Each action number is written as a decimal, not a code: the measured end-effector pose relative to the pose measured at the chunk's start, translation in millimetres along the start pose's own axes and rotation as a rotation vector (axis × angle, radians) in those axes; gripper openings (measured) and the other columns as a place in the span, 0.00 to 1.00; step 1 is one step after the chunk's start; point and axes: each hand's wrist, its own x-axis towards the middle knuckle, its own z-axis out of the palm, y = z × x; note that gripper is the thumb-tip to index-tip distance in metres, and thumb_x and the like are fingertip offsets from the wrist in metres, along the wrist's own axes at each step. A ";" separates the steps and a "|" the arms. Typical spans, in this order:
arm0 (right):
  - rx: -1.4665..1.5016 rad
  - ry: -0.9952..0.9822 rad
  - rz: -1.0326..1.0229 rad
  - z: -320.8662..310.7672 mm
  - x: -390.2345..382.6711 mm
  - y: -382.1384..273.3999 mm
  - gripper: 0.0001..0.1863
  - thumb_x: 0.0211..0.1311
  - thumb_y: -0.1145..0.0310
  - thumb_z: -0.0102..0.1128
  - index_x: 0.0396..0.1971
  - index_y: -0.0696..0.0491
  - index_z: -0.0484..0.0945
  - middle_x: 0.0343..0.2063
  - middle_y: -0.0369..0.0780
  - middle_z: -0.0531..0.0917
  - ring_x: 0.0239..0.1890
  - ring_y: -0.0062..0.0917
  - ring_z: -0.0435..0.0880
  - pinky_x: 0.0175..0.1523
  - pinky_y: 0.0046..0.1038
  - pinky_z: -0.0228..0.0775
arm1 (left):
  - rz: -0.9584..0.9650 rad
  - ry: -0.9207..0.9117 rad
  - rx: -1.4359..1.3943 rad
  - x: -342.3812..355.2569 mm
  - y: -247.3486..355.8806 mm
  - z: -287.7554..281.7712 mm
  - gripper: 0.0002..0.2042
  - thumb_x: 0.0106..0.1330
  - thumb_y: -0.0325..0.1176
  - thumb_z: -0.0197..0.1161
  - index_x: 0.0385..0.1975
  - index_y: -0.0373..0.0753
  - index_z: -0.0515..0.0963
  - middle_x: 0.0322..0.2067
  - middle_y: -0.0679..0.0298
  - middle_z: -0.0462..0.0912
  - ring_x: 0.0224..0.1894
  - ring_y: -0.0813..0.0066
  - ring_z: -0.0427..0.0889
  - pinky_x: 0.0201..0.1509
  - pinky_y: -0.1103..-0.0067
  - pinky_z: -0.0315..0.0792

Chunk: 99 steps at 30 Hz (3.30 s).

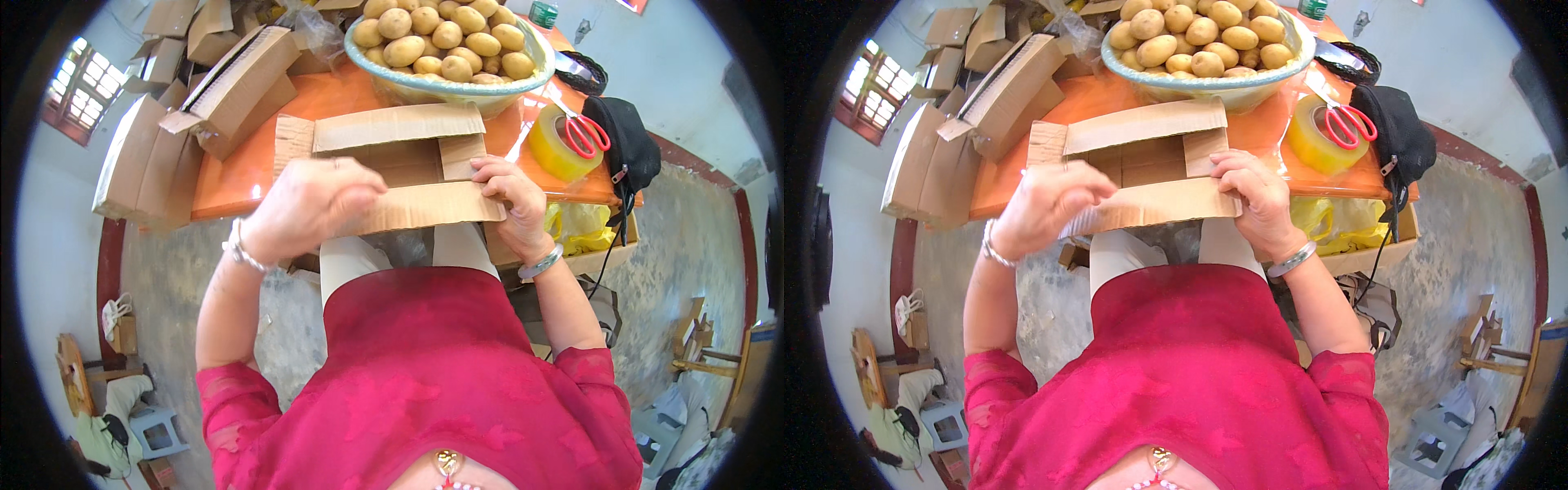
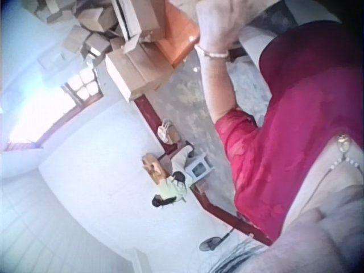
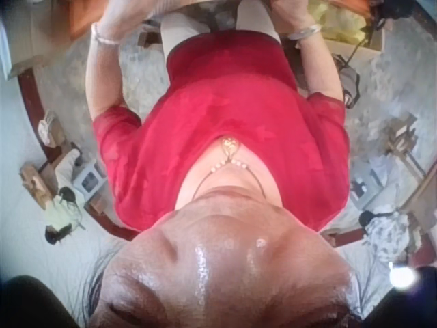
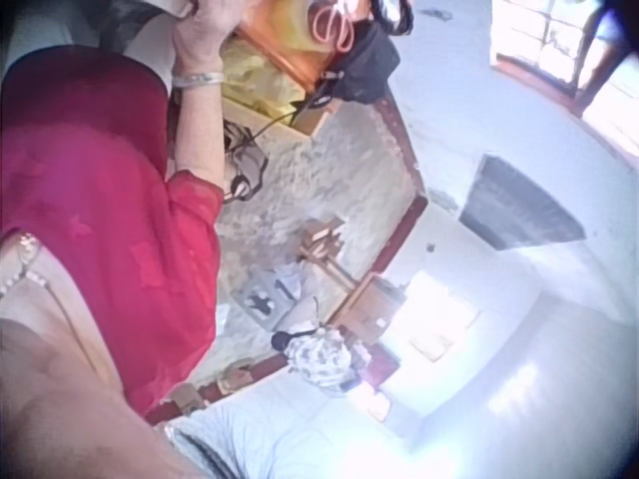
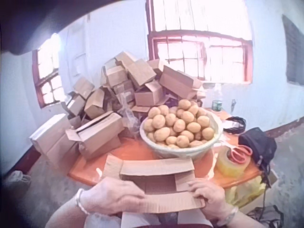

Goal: The person wraps individual potatoes in plastic bags and places them into a cardboard box. They then seal the box with clear packing tape using scissors to cut the tape. The process is repeated for multiple potatoes.

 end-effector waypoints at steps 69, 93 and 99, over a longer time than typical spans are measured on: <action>-0.279 -0.419 0.634 -50.3 41.7 30.8 0.21 0.59 0.65 0.63 0.47 0.63 0.76 0.20 0.44 0.80 0.21 0.28 0.81 0.31 0.28 0.71 | -0.166 0.208 0.283 85.9 -101.0 -98.6 0.15 0.68 0.37 0.56 0.44 0.30 0.77 0.37 0.58 0.84 0.38 0.73 0.81 0.47 0.78 0.72; -0.556 -0.352 0.191 -30.3 65.0 -23.8 0.33 0.44 0.78 0.66 0.56 0.49 0.72 0.28 0.43 0.80 0.32 0.36 0.77 0.64 0.40 0.60 | -0.671 0.722 0.441 -76.5 -135.2 -15.5 0.05 0.59 0.31 0.63 0.33 0.40 0.76 0.29 0.56 0.84 0.35 0.58 0.83 0.37 0.69 0.75; -0.620 -0.383 0.073 -30.3 58.5 -25.9 0.29 0.45 0.78 0.65 0.53 0.51 0.73 0.25 0.43 0.79 0.33 0.37 0.79 0.64 0.42 0.59 | -0.396 0.441 1.088 -122.4 -134.3 -52.6 0.11 0.57 0.24 0.60 0.40 0.39 0.77 0.37 0.60 0.83 0.44 0.58 0.80 0.46 0.71 0.74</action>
